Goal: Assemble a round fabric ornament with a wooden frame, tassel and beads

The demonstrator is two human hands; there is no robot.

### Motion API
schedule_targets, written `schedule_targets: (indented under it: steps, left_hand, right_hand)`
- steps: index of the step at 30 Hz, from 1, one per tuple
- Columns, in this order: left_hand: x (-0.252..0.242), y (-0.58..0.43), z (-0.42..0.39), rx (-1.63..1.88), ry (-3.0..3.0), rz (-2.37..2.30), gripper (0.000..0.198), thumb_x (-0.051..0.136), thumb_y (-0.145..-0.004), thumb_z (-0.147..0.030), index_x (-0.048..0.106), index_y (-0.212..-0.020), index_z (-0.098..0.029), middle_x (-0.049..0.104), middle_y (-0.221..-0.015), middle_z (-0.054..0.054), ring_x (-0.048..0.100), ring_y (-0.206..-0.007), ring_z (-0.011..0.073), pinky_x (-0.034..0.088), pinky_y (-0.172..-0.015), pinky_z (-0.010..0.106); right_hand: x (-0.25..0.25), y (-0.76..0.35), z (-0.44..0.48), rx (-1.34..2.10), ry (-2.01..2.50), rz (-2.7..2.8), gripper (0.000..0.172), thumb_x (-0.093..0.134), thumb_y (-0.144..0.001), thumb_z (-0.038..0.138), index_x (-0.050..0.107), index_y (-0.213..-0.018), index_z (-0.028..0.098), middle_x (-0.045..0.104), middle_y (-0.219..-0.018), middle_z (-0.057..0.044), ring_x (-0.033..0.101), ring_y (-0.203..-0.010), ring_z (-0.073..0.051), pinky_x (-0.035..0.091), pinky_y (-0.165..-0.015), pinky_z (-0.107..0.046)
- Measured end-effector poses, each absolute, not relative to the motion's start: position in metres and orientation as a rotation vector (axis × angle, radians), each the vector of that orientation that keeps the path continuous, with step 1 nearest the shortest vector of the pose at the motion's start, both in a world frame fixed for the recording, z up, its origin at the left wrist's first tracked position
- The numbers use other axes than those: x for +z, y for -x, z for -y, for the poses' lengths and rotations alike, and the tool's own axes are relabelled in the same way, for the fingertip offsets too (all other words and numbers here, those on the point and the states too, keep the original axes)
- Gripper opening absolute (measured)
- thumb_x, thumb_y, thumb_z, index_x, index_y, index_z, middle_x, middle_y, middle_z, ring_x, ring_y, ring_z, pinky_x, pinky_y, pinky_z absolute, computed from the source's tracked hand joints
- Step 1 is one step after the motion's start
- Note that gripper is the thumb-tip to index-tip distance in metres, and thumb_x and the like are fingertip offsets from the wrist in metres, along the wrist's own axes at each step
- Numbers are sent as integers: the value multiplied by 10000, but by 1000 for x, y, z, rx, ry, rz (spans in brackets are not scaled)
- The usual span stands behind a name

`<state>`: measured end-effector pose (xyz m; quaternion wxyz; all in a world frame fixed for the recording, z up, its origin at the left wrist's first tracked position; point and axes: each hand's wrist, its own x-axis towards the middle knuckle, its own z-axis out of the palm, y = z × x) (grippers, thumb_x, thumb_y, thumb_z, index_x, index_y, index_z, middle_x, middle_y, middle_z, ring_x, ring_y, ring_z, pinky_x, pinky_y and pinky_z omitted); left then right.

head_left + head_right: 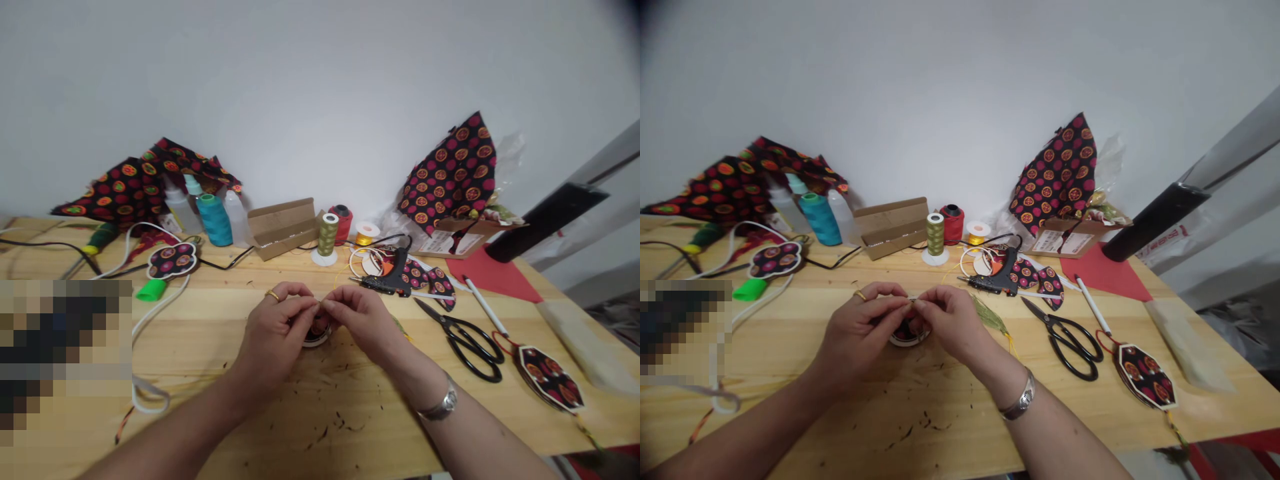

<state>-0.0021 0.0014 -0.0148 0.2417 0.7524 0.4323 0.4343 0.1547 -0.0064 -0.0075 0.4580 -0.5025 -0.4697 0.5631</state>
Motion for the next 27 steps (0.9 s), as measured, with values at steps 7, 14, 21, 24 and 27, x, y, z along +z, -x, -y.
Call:
schedule_targets:
  steps: [7, 14, 21, 24, 27]
  left_hand:
    - [-18, 2, -3, 1170, -2015, -1154, 185, 559, -847, -178, 741, -815, -198, 698, -853, 45, 652, -816, 180, 516, -759, 283]
    - [-20, 2, -3, 1148, -2025, -1122, 178, 553, -865, -174, 726, -832, -194, 695, -824, 34, 646, -788, 168, 504, -736, 277]
    - [-16, 3, -1, 1104, -1972, -1102, 178, 557, -871, -168, 724, -824, -210, 684, -766, 0, 635, -744, 146, 484, -704, 255]
    - [-16, 2, -1, 1096, -1920, -1114, 167, 568, -864, -184, 731, -848, -214, 705, -785, -3, 645, -749, 143, 488, -718, 252]
    - [-15, 1, -1, 1073, -1812, -1176, 174, 588, -849, -238, 732, -941, -206, 748, -870, 15, 668, -794, 162, 506, -748, 264]
  right_hand:
    - [-8, -155, 8, 1470, 1192, 1066, 239, 743, -660, 355, 615, -658, 154, 652, -561, 4, 564, -513, -106, 414, -544, -243]
    - [-6, -156, 8, 1456, 1181, 1042, 209, 753, -635, 316, 617, -633, 156, 629, -516, 28, 529, -485, -84, 388, -518, -220]
    - [-4, -155, 8, 1423, 1165, 1057, 163, 733, -636, 258, 599, -594, 175, 608, -511, 37, 522, -485, -86, 394, -505, -219]
    - [-3, -155, 8, 1418, 1168, 1074, 145, 716, -654, 242, 600, -604, 172, 605, -521, 35, 526, -495, -87, 398, -514, -221]
    - [-3, -156, 9, 1423, 1152, 1083, 139, 701, -673, 246, 595, -620, 173, 598, -517, 39, 520, -486, -87, 402, -511, -223]
